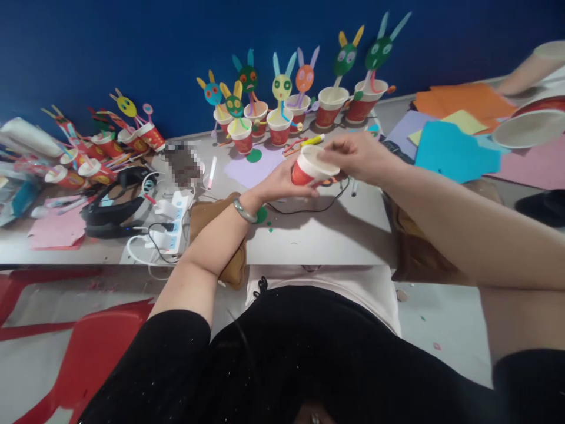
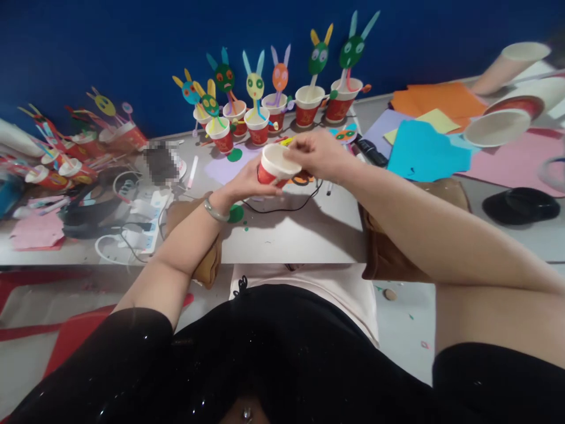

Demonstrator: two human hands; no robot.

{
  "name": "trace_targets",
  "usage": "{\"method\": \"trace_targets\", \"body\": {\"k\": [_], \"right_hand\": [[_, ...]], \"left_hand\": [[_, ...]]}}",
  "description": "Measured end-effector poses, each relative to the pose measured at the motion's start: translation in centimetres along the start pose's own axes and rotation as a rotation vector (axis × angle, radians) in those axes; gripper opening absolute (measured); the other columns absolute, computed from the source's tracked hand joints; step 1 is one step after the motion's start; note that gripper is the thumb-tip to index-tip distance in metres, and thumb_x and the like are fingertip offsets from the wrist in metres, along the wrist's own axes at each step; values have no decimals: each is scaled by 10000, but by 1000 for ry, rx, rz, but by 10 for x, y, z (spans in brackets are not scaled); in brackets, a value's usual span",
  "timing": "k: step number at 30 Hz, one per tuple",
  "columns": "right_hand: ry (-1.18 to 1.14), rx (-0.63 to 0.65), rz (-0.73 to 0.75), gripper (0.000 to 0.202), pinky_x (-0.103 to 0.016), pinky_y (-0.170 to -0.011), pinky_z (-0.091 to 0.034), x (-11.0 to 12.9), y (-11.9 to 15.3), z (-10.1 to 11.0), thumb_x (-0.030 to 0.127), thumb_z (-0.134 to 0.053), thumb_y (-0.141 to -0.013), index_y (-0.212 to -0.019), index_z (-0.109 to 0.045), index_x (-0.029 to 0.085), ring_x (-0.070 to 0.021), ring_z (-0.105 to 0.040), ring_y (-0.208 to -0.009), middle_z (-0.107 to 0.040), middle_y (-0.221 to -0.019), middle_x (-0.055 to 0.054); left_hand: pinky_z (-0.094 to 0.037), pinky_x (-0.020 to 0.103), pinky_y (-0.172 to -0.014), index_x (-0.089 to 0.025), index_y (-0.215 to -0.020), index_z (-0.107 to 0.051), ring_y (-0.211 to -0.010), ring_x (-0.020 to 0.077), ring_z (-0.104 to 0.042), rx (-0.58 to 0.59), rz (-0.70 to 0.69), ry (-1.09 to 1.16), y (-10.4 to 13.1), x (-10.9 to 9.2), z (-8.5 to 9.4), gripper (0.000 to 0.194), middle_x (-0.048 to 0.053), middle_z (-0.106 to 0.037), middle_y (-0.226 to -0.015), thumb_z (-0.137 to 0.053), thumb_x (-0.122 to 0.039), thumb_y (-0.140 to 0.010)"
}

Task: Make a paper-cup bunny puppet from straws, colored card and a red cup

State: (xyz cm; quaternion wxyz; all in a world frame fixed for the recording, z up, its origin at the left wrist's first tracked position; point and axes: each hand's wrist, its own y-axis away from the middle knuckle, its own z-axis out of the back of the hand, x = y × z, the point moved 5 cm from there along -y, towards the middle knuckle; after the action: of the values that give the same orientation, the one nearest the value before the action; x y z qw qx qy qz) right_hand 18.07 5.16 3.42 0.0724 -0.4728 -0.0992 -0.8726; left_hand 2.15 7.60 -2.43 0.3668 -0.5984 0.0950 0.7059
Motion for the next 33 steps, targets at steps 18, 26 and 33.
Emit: {"method": "trace_targets", "body": {"k": [18,26,33], "right_hand": [[834,350,458,243,-322,-704,-419,-3,23,-94,319,-543,-984,-950,-765,225,-236,-714,-864,-813,-988,-84],[925,261,400,261,-327,-656,-396,-40,55,-44,339,-497,-1001,-952,-742,265,-252,-730,-903,-814,-1019,-67],[1032,29,-35,298,-385,-708,-416,-72,69,47,370,-496,-991,-1054,-746,220,-327,-704,-978,-806,-1128,-157]], "left_hand": [[-586,490,-1129,-237,-1321,-666,-1425,321,-626,-591,289,724,12,-31,54,689,76,-761,-1164,-515,-802,-956],[-514,496,-1138,-299,-1173,-685,-1381,319,-595,-460,232,499,7,-17,58,747,53,-804,-1104,-538,-931,-804],[-579,482,-1004,-263,-1046,-677,-1097,272,-697,-407,166,626,6,-28,47,628,52,-781,-919,-668,-839,-796]]}}
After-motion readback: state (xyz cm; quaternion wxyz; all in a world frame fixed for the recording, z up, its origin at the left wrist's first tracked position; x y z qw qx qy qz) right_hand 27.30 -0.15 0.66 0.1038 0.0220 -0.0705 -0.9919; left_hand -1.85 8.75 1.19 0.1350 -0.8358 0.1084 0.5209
